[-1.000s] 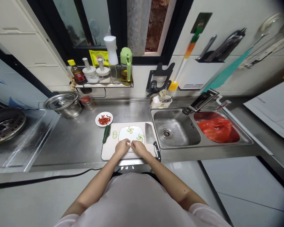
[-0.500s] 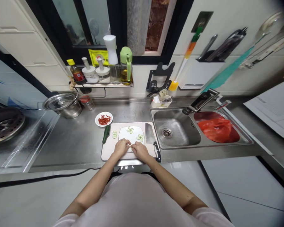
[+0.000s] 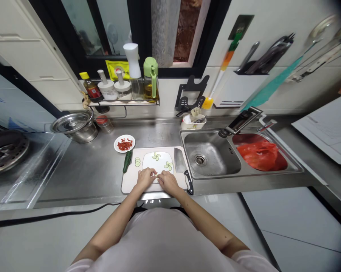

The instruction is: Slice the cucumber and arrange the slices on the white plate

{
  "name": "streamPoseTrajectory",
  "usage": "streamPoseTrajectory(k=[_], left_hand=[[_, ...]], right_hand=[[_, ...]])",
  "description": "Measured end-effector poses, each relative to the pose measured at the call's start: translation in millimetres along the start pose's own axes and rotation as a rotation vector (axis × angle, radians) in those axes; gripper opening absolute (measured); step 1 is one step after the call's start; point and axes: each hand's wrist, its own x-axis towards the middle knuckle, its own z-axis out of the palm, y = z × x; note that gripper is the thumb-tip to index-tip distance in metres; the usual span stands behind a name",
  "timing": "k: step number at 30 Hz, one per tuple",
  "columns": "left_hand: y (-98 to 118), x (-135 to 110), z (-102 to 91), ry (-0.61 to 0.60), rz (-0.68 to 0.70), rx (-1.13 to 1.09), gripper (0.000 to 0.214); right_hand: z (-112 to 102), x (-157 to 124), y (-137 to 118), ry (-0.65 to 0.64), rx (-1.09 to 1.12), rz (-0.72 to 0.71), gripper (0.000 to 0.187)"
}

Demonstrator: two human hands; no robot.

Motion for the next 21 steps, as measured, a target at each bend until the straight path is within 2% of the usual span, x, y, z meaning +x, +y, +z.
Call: streamPoseTrajectory(k=[21], left_hand=[[4.8,1.6,-1.0,-0.021,-0.043,-0.014,0.017]], right_hand=[[-3.6,3.0,-2.4,-0.012,-0.074,-0.059,0.027]])
